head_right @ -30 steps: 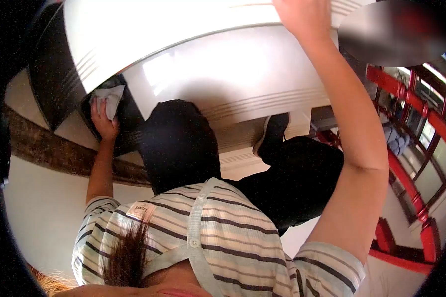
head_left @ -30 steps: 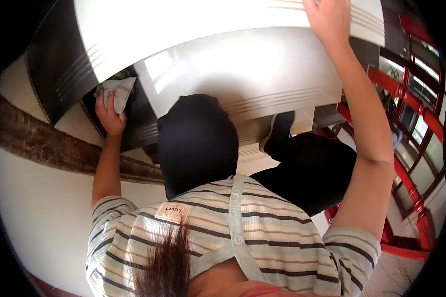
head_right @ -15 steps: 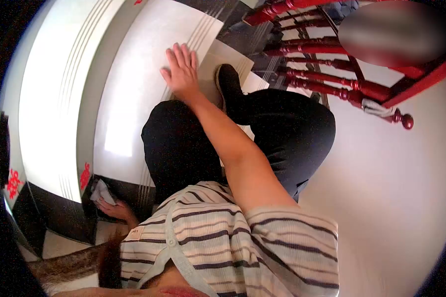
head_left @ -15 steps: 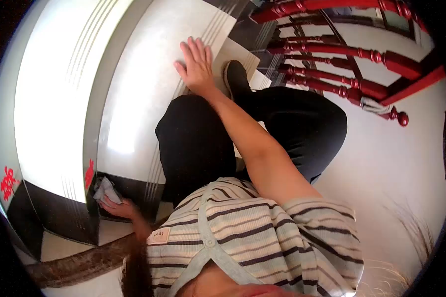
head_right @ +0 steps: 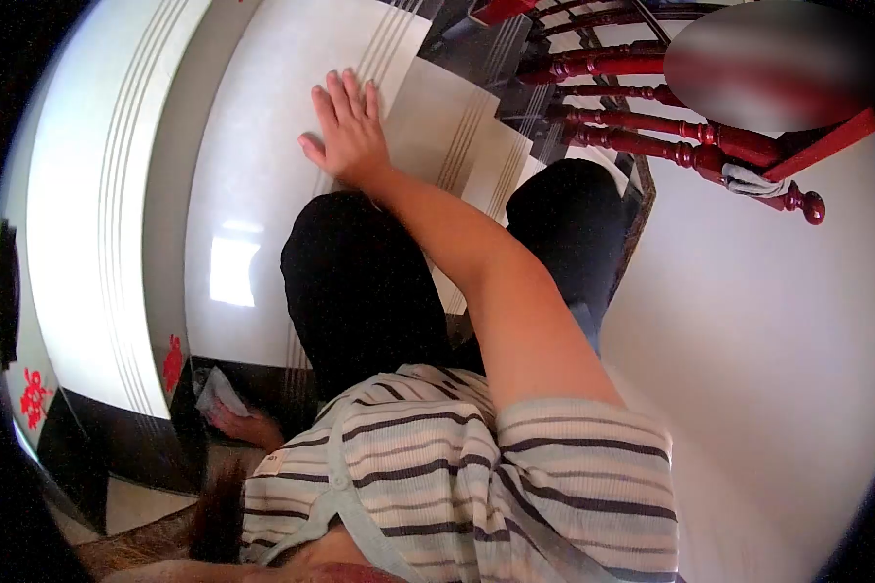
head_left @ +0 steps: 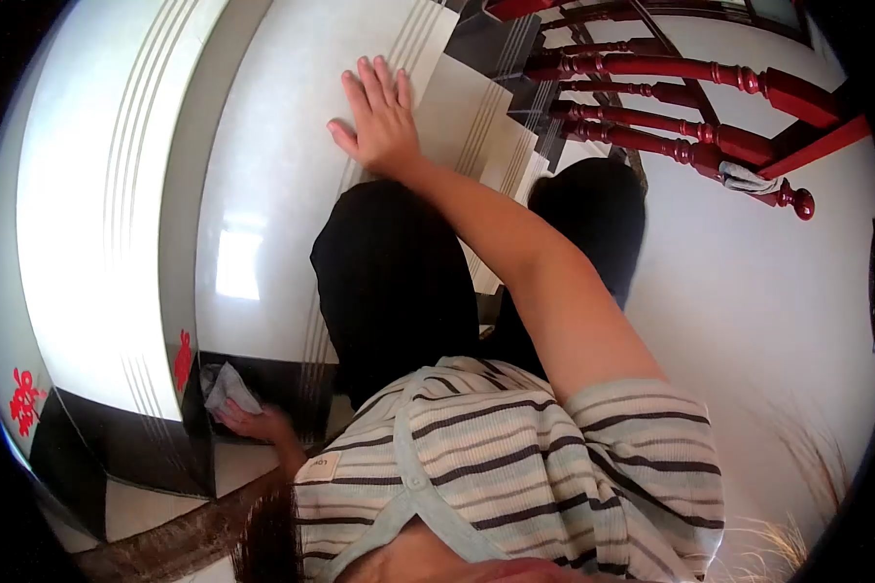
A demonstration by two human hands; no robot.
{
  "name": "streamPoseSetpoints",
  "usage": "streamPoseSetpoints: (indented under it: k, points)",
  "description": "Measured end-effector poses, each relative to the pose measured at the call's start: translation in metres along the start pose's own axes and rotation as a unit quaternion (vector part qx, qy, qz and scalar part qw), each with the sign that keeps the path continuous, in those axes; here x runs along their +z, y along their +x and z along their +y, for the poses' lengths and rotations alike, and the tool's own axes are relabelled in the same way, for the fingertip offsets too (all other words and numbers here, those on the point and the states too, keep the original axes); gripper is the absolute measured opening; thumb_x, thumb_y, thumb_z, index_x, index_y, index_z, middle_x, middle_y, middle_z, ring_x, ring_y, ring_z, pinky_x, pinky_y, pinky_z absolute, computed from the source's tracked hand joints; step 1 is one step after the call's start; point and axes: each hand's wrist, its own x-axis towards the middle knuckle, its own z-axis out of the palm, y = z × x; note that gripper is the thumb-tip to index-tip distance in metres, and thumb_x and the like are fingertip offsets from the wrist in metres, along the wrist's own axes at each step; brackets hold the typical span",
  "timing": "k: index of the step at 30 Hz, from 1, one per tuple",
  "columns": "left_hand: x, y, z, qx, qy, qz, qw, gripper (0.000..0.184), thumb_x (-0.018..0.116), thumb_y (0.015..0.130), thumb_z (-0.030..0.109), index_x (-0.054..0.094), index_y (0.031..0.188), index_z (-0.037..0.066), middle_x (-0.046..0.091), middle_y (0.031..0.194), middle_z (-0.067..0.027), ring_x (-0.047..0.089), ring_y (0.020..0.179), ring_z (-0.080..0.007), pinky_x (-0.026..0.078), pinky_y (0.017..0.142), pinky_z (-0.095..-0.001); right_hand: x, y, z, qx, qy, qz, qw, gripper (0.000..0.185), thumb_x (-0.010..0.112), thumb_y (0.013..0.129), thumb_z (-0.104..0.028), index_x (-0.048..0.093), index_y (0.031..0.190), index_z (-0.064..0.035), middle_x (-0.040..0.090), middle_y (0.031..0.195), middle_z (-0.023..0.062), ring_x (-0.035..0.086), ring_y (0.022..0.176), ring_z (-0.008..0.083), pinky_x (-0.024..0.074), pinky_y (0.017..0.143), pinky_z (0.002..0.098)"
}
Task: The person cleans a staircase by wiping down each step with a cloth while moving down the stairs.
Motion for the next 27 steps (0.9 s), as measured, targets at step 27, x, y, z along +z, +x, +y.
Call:
streamPoseSetpoints:
  k: [27]
  points:
    - [0.045, 0.262, 0.228, 0.100, -0.156, 0.002, 0.983, 0.064, 0.068, 0.068, 0.011, 0.052, 0.129, 0.019, 0.043, 0.136, -0.0162, 0.041, 0.125, -0.0349, 0.033, 0.103, -0.0460, 0.000, 0.001, 0.004, 0.006, 0.033, -0.086, 0.996, 0.057, 0.043, 0.091, -0.031, 0.034, 0.138, 0.0005, 0.030, 0.146, 0.0199, 0.019, 0.139, 0.0344, 0.0069, 0.112, 0.0533]
